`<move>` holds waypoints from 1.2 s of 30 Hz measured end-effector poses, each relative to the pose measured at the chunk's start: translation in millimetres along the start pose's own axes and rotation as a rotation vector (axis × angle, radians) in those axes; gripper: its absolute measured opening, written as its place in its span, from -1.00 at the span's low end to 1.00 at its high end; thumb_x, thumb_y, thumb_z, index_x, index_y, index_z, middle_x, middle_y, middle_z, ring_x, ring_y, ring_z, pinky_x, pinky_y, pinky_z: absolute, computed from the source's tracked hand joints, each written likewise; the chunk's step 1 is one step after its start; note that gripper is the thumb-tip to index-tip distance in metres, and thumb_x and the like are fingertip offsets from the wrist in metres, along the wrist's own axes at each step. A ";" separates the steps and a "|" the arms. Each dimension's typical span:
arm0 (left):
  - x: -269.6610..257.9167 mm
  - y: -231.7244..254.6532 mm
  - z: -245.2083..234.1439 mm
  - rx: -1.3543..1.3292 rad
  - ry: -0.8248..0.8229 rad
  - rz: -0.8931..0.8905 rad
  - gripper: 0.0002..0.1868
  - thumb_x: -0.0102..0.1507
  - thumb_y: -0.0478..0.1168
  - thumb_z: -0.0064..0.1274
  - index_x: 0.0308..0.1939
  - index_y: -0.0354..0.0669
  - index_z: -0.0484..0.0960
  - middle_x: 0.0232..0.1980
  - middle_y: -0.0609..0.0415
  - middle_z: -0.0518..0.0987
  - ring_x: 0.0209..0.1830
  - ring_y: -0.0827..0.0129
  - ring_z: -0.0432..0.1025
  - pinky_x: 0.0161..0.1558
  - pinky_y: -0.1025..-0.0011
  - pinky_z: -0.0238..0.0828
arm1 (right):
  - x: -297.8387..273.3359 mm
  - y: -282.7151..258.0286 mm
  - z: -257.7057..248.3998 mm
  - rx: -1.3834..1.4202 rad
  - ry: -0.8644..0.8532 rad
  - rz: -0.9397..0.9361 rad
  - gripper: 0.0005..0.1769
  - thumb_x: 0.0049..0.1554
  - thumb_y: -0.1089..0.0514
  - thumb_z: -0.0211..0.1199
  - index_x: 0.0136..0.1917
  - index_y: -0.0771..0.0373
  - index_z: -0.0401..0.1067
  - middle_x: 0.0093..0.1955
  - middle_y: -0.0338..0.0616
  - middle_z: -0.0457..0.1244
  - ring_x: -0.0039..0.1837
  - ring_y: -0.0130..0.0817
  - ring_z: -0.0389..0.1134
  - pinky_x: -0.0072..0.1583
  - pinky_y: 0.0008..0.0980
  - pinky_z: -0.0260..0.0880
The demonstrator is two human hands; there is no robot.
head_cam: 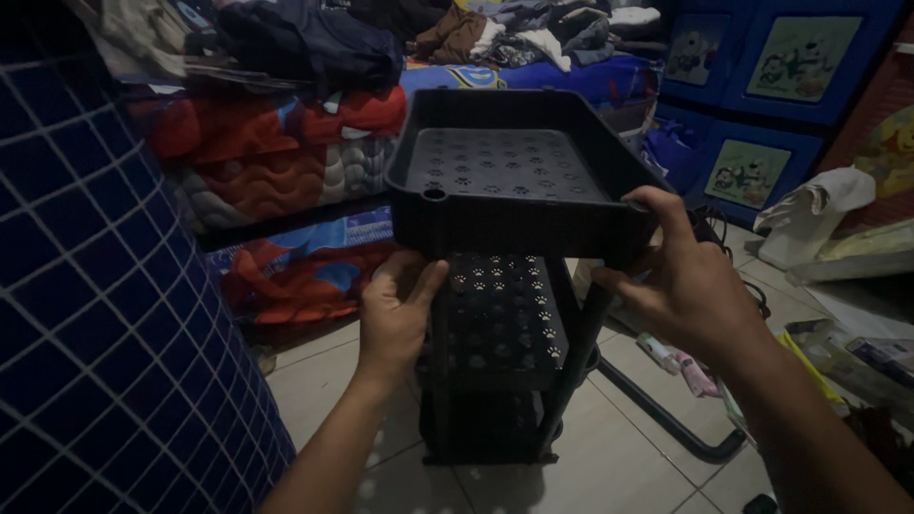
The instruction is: The person assembles a black plastic rolling utility cart by inserting vertical support poles into the base, then stacking perforated trays onto the frame. The person secures the trays and attaches the handle to complete the cart.
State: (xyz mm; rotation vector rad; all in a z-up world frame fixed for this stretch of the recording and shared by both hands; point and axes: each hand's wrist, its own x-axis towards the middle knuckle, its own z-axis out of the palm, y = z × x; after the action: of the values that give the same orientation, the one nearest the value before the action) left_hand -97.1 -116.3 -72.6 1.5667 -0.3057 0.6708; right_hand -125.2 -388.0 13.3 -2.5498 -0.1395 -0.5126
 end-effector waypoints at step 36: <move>47.3 27.9 -4.5 0.916 -0.119 0.975 0.21 -0.11 -0.08 0.57 0.47 -0.08 0.11 0.34 -0.10 0.15 0.49 -0.08 0.04 0.54 -0.05 0.16 | 19.2 19.0 26.7 -0.005 0.042 -0.140 0.19 0.06 0.11 0.40 0.56 -0.09 -0.50 -0.10 0.11 0.41 -0.17 -0.01 0.54 -0.14 -0.11 0.58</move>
State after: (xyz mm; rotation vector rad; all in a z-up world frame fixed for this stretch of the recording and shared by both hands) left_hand -76.6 -106.1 -22.4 2.3112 -0.9812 1.6287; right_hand -94.9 -390.4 -9.5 -2.5443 -0.3038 -0.6202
